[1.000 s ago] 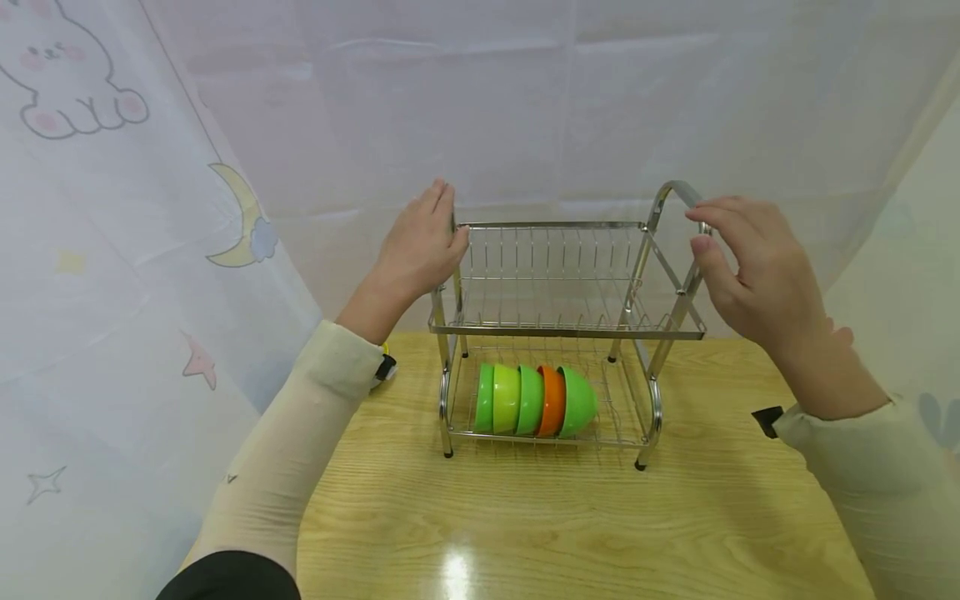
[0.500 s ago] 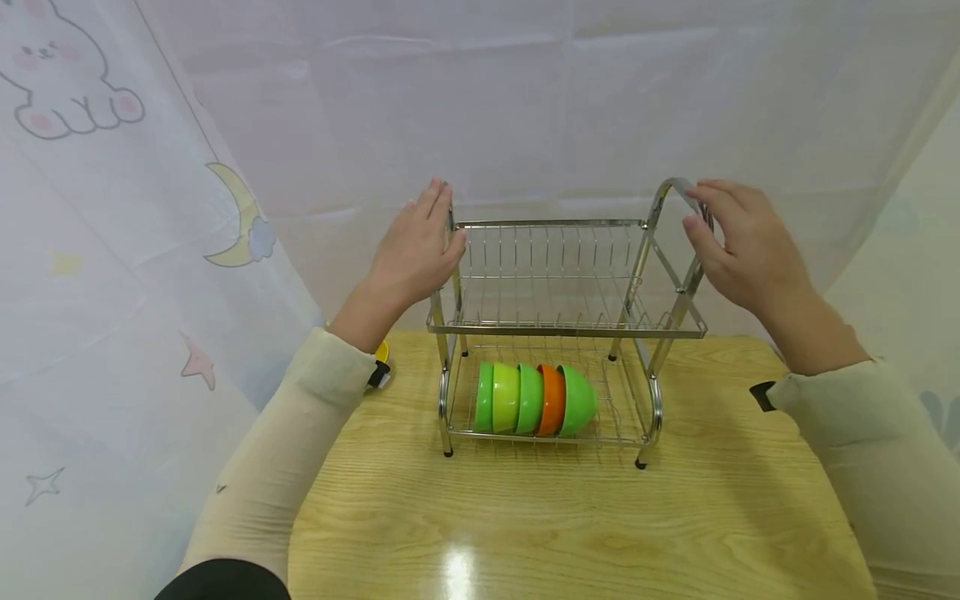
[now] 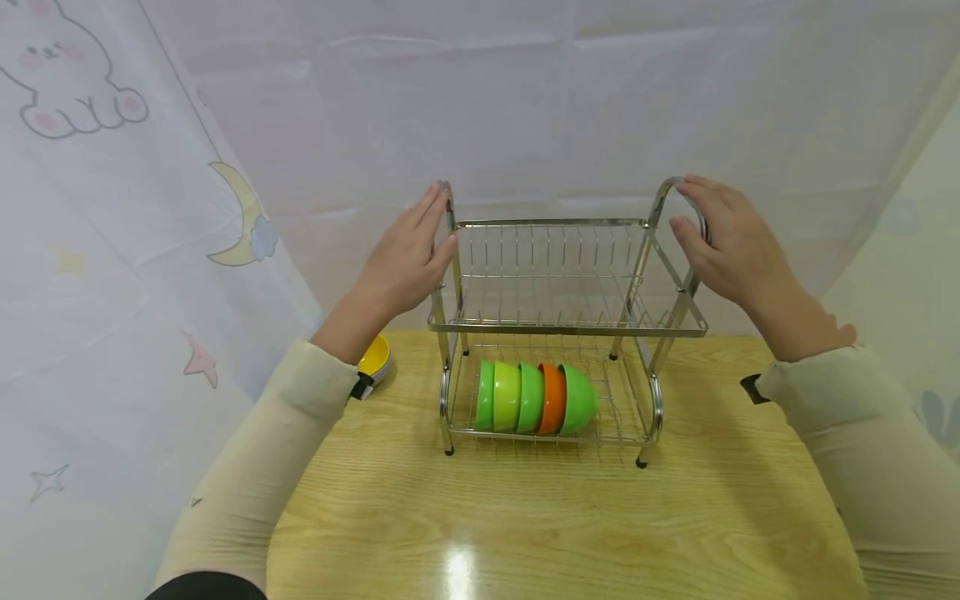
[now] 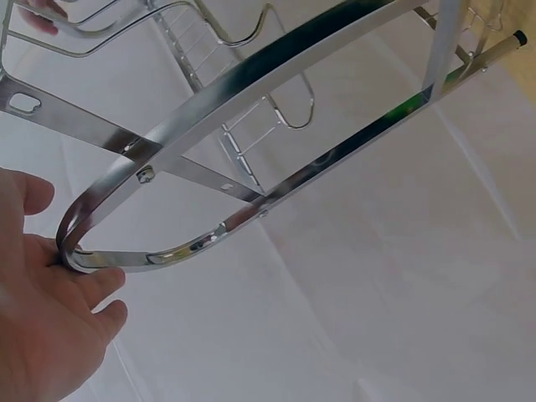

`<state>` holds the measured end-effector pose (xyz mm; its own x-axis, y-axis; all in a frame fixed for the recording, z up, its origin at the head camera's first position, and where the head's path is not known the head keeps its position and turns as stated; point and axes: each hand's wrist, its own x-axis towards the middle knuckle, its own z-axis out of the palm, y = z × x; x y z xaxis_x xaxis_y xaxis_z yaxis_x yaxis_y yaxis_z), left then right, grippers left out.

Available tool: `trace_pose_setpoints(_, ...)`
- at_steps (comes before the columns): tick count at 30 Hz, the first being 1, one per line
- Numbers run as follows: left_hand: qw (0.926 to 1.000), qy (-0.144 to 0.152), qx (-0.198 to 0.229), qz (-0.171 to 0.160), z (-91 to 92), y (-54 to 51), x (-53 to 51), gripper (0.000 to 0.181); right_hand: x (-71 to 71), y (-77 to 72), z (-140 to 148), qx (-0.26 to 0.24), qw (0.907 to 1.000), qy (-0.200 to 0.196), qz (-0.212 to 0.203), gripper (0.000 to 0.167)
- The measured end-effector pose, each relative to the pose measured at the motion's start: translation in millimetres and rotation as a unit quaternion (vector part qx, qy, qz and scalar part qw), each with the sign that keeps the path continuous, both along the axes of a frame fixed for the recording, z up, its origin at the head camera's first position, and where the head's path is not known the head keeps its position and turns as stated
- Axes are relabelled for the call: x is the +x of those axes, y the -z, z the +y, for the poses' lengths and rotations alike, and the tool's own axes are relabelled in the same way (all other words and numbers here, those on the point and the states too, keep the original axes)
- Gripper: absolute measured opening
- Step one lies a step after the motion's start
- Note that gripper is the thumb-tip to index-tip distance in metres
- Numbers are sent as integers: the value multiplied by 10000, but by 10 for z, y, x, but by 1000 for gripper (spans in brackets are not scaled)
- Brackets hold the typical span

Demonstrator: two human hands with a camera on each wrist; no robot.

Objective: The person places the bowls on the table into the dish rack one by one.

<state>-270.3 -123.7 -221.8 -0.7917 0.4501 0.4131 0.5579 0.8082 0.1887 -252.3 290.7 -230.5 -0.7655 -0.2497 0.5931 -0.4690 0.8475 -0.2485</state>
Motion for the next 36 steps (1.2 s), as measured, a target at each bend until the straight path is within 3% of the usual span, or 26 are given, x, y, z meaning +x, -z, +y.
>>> trace_pose_setpoints(6, 9994, 262, 187, 104, -106, 75, 33, 66, 6, -9, -50, -145, 9999, 86, -31, 51)
trace_pose_setpoints(12, 9960, 578, 660, 139, -282, 187, 30, 68, 29, -21, -133, -176, 9994, 293, -15, 50)
trace_pose_setpoints(15, 9948, 586, 808, 182, -390, 261, 18, 70, 28, -8, -155, -195, 9993, 329, 23, 50)
trace_pose_setpoints(27, 9967, 39, 786, -203, -832, 564, -63, 72, 12, 61, -179, -234, 9980, 335, 481, 45)
trace_pose_setpoints(36, 9921, -535, 670, -911, -1148, 800, -155, 75, 18, 72, -184, -300, 9969, 345, 634, 44)
